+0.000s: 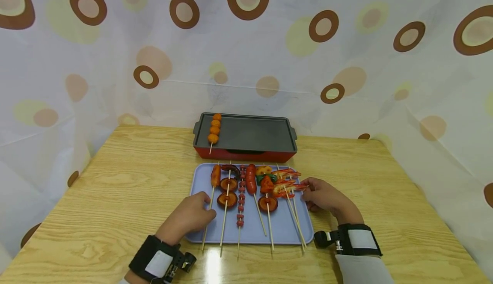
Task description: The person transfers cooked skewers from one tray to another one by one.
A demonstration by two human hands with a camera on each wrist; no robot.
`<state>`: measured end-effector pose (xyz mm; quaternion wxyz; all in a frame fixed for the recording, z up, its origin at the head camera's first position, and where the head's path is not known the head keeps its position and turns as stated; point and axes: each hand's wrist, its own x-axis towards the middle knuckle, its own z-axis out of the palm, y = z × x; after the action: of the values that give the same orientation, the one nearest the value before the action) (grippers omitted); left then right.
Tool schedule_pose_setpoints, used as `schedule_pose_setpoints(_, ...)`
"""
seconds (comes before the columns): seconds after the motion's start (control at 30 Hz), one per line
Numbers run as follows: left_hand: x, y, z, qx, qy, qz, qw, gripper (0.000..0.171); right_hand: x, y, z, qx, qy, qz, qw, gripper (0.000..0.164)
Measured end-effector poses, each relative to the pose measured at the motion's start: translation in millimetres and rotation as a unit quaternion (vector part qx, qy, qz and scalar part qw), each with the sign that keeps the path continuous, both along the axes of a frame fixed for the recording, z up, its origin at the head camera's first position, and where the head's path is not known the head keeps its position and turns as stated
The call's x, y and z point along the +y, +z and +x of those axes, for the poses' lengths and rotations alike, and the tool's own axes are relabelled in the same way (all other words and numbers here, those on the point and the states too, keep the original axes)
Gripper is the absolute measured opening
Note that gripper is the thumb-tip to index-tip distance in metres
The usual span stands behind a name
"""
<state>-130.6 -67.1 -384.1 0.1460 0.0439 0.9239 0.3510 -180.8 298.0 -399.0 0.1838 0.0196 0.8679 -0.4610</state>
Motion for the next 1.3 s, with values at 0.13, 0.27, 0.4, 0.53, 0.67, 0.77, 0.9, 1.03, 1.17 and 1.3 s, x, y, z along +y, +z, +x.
schedule_pose_setpoints(0.13,-1,2.2,-0.3,0.006,0.012,-0.006,0.9999,0.042,0,0.2,0.6,0.0,0.0,-0.001,1.0,0.041)
schedule_pose_setpoints(0.27,-4,7.1,-1.4,0.03,0.03,0.015,0.999,0.04,-1,0.5,1.0,-0.001,-0.001,-0.001,1.0,0.04)
schedule_pose_setpoints(0.4,-8,10.4,-3.3,0.099,0.055,0.056,0.9919,0.037,-1,0.6,1.0,-0.001,-0.002,-0.001,1.0,0.039)
schedule_pose_setpoints(0.53,-9,10.9,-4.6,0.152,0.054,0.052,0.9856,0.059,-1,2.1,1.7,-0.002,-0.002,-0.001,1.0,0.039)
schedule_pose_setpoints(0.67,-10,9.6,-6.3,0.151,0.044,0.033,0.987,0.078,-1,2.7,1.8,-0.002,-0.001,0.0,1.0,0.039)
schedule_pose_setpoints(0.77,-10,8.2,-7.7,0.151,0.043,0.03,0.9872,0.081,0,1.5,0.9,-0.002,-0.003,0.002,1.0,0.039)
schedule_pose_setpoints(0.9,-10,7.1,-9.5,0.165,0.04,0.029,0.985,0.08,0,0.6,-0.2,-0.003,-0.005,0.003,1.0,0.038)
schedule_pose_setpoints(1.03,-9,8.2,-16.1,0.207,0.039,0.03,0.9771,0.074,-2,1.2,-1.4,-0.005,-0.009,0.006,1.0,0.037)
schedule_pose_setpoints(1.17,-8,9.9,-27.8,0.237,0.041,0.043,0.9696,0.069,-2,1.8,-1.1,-0.005,-0.009,0.009,1.0,0.037)
schedule_pose_setpoints(1.3,-8,9.0,-39.3,0.258,0.028,0.057,0.9641,0.062,-1,0.5,-0.3,-0.008,-0.011,0.009,1.0,0.037)
